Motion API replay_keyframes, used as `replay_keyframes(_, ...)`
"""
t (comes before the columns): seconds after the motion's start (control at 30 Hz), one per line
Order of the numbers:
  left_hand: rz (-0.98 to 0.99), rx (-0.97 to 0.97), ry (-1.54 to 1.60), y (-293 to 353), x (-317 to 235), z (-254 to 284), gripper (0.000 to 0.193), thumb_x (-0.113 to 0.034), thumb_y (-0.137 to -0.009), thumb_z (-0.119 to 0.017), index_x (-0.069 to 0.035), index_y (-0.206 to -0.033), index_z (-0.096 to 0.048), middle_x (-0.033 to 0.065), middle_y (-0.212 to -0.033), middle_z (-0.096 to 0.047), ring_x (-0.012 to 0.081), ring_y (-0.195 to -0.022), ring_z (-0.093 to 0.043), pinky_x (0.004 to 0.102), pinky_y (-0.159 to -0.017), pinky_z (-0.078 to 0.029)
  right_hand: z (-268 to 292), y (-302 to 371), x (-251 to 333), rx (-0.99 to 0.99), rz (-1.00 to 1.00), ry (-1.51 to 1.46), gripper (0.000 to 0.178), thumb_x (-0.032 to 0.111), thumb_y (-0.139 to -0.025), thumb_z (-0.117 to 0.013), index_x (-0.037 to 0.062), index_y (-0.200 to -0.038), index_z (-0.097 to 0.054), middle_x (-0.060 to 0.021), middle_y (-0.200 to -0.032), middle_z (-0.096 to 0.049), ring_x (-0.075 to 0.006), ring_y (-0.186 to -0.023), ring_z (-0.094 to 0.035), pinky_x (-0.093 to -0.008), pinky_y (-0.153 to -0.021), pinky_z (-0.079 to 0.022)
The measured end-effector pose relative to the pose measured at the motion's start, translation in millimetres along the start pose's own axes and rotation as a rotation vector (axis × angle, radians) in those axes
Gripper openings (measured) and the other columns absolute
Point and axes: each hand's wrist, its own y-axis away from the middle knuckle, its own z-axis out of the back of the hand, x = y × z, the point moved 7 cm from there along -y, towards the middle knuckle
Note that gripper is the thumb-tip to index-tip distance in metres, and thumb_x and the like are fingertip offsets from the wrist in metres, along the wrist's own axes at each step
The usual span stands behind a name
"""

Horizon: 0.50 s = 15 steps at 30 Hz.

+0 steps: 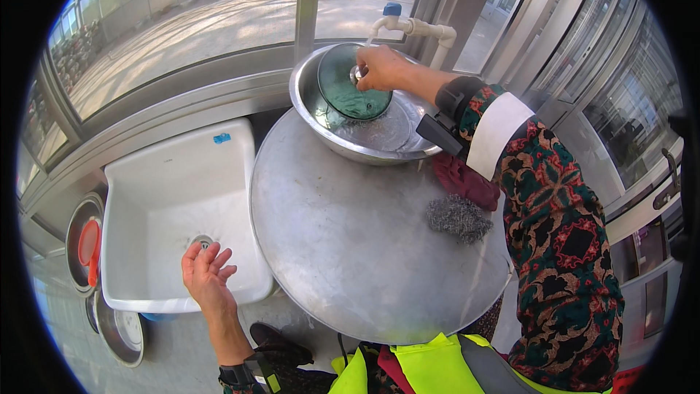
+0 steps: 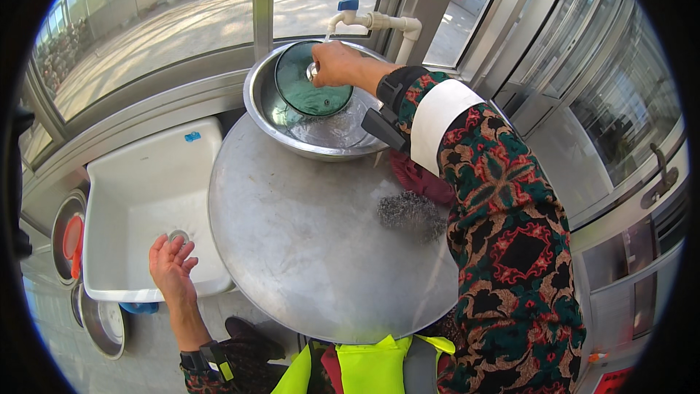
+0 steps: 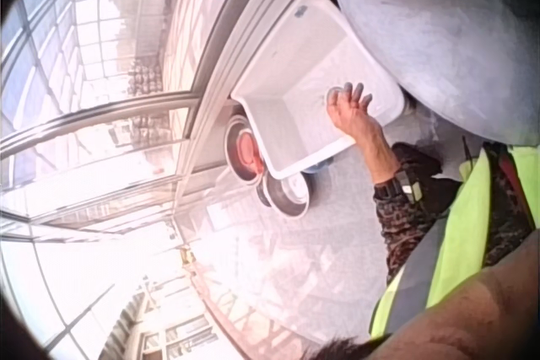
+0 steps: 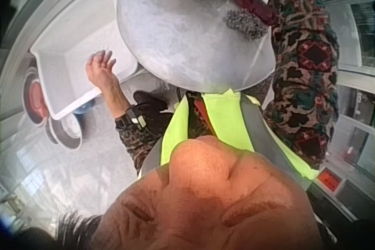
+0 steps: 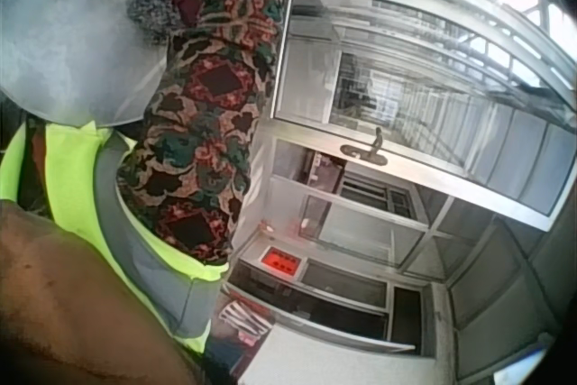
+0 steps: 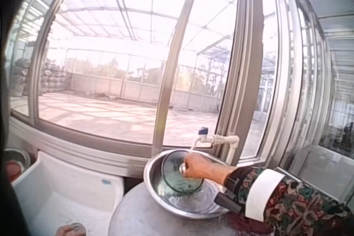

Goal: The person scrubs a small pot with a steel wool pad, rinses it, and dries it with a cloth. They then rinse a metal bowl and a glass lid under running water. The cleaned items are placed on a nearby surface.

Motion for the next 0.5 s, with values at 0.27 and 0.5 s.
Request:
replay_keyframes(0.27,0.007,0.017,-0.005,1,0,-1,0.036,-0.016,-0.089,-0.058,-0.003,-0.120,-0.047,0.0153,-0.101,-0.062,0.0251,-0.081,-0.066,0.0282,-0.056,-0.052,14,-2,17,-0.102,0.103,0.174,0.028,0.015,-0.073,-0.067,0.0030,-0.097,-0.059,-0.0205,-0.090,-0.066,-0.0388,-0.091,-0.065,-0.0473,-0.078,-0.052)
replay_keyframes(0.5,0.009,0.040,-0.007,-1,2,-1,0.034,-0.018,-0.090,-0.056,-0.003,-0.120,-0.047,0.0163,-0.101,-0.062,0.0251,-0.080,-0.066,0.0284,-0.055,-0.052,5,3,10,-0.021,0.137,0.199,0.025,0.014,-0.070,-0.067,0.0007,-0.090,-0.060,-0.0201,-0.085,-0.066,-0.0373,-0.086,-0.066,-0.0451,-0.074,-0.053)
